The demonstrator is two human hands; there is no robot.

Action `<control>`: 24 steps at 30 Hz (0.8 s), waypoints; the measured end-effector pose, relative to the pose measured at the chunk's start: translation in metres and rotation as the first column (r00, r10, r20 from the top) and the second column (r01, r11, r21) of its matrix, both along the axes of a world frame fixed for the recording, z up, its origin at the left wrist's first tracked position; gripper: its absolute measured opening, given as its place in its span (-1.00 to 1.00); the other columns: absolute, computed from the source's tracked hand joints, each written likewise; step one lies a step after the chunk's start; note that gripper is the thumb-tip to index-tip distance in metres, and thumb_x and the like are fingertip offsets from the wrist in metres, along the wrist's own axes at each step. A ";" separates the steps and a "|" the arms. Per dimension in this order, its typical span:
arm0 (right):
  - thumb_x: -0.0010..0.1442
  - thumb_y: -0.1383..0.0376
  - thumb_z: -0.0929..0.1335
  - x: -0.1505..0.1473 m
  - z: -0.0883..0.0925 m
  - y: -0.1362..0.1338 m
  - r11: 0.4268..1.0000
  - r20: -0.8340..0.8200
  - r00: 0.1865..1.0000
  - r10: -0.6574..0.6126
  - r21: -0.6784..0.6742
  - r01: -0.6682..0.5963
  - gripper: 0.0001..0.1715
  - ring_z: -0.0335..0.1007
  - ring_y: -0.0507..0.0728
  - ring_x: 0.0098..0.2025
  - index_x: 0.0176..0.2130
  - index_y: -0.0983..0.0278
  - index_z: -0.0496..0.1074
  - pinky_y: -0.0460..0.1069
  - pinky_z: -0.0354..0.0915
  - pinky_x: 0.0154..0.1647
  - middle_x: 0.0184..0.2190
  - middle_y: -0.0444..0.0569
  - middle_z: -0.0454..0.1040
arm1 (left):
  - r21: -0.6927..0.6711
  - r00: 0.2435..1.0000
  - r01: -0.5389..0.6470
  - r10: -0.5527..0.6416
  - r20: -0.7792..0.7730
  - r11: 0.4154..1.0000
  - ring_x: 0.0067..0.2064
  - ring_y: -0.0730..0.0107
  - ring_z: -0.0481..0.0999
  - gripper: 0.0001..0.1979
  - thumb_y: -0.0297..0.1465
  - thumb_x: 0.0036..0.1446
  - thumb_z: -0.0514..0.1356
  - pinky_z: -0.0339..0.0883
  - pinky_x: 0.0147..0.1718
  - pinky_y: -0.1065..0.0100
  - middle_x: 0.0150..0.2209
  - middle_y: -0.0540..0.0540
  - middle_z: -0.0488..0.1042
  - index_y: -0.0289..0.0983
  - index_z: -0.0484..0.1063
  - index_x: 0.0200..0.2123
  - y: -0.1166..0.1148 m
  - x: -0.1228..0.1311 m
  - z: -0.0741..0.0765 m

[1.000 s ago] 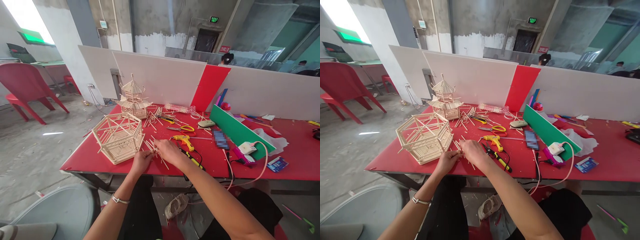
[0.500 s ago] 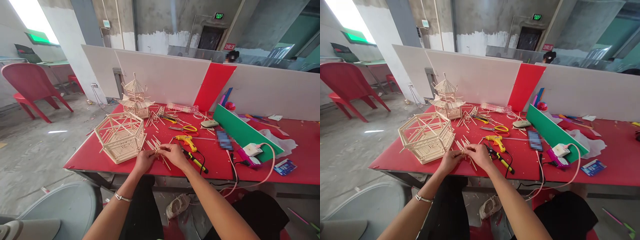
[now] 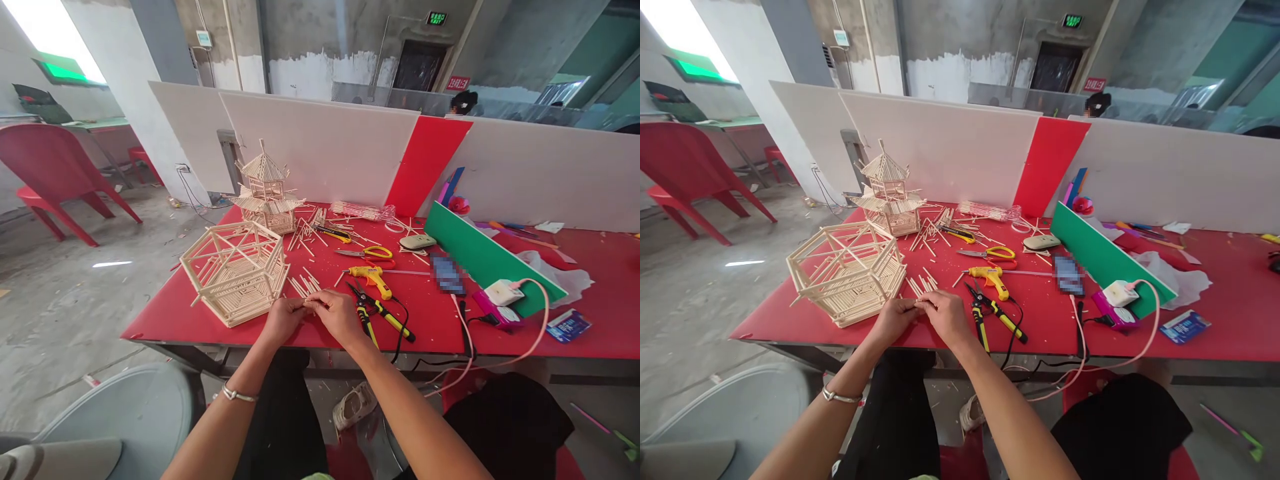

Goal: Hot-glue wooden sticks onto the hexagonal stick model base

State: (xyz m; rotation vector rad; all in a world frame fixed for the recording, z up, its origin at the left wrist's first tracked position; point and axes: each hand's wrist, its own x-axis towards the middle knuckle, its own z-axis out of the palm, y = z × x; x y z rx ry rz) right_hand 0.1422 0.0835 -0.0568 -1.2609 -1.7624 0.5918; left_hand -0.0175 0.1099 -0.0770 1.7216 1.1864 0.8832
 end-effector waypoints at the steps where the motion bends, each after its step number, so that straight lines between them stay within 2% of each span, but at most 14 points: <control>1: 0.24 0.21 0.38 -0.002 -0.001 -0.001 1.000 0.002 1.000 -0.005 0.000 0.005 -0.85 0.52 0.07 -0.22 -0.23 0.17 0.58 -0.09 0.35 -0.11 -0.28 -0.08 0.61 | -0.003 1.000 -0.005 0.005 0.004 1.000 -0.54 0.41 0.43 -0.77 -0.28 0.02 0.22 0.25 -0.50 0.44 -0.61 0.02 0.51 -0.28 0.62 -0.47 0.000 0.001 0.001; 5: 0.25 0.22 0.37 -0.001 0.002 -0.002 0.999 0.039 0.999 -0.007 -0.031 0.008 -0.82 0.53 0.07 -0.19 -0.20 0.17 0.59 -0.09 0.36 -0.09 -0.24 -0.07 0.62 | -0.009 0.999 -0.039 0.039 0.013 0.999 -0.56 0.42 0.41 -0.77 -0.27 0.01 0.24 0.21 -0.53 0.44 -0.65 0.02 0.47 -0.29 0.60 -0.53 -0.002 0.003 0.001; 8: 0.22 0.19 0.38 0.020 0.011 0.004 0.995 0.113 0.993 0.010 -0.098 0.001 -0.81 0.54 0.07 -0.23 -0.20 0.13 0.60 -0.09 0.38 -0.15 -0.26 -0.12 0.63 | -0.021 0.996 -0.081 0.082 0.038 0.997 -0.54 0.41 0.43 -0.75 -0.24 0.02 0.25 0.26 -0.52 0.43 -0.62 0.00 0.49 -0.29 0.60 -0.50 -0.006 0.003 -0.002; 12: 0.23 0.20 0.32 0.057 0.026 0.018 0.968 0.281 0.950 -0.134 -0.166 0.186 -0.75 0.53 0.11 -0.28 -0.21 0.18 0.60 -0.03 0.37 -0.20 -0.31 -0.08 0.63 | -0.061 0.984 -0.149 0.154 0.091 0.987 -0.51 0.37 0.48 -0.71 -0.18 0.04 0.22 0.38 -0.50 0.40 -0.50 -0.06 0.57 -0.30 0.60 -0.44 -0.009 0.002 -0.008; 14: 0.20 0.24 0.32 0.063 0.032 0.025 0.954 0.371 0.915 -0.158 -0.182 0.239 -0.77 0.52 0.11 -0.29 -0.26 0.16 0.60 -0.04 0.34 -0.23 -0.34 -0.09 0.63 | -0.070 0.978 -0.174 0.181 0.101 0.982 -0.53 0.38 0.48 -0.71 -0.18 0.03 0.23 0.39 -0.50 0.39 -0.51 -0.06 0.56 -0.29 0.58 -0.44 -0.009 0.003 -0.008; 17: 0.14 0.26 0.36 0.048 0.035 0.033 0.954 0.475 0.874 -0.103 -0.202 0.222 -0.83 0.52 0.09 -0.29 -0.31 0.13 0.60 -0.08 0.29 -0.26 -0.37 -0.13 0.62 | -0.066 0.975 -0.192 0.198 0.097 0.979 -0.55 0.40 0.47 -0.73 -0.20 0.03 0.24 0.39 -0.52 0.41 -0.55 -0.03 0.54 -0.29 0.57 -0.47 -0.008 0.003 -0.005; 21: 0.09 0.31 0.38 0.020 0.032 0.043 0.951 0.578 0.814 -0.062 -0.214 0.224 -0.84 0.52 0.13 -0.24 -0.34 0.14 0.59 -0.07 0.27 -0.25 -0.36 -0.08 0.62 | -0.033 0.976 -0.200 0.202 0.085 0.979 -0.53 0.39 0.48 -0.74 -0.22 0.06 0.21 0.39 -0.53 0.42 -0.51 -0.03 0.56 -0.28 0.57 -0.46 -0.010 0.003 -0.006; 24: 0.09 0.35 0.38 0.016 0.029 0.049 0.946 0.623 0.781 -0.044 -0.224 0.233 -0.84 0.52 0.14 -0.22 -0.36 0.16 0.59 -0.06 0.26 -0.24 -0.36 -0.05 0.62 | 0.012 0.979 -0.193 0.192 0.075 0.981 -0.52 0.37 0.51 -0.73 -0.22 0.10 0.20 0.39 -0.51 0.41 -0.48 -0.05 0.58 -0.28 0.58 -0.45 -0.013 0.002 -0.011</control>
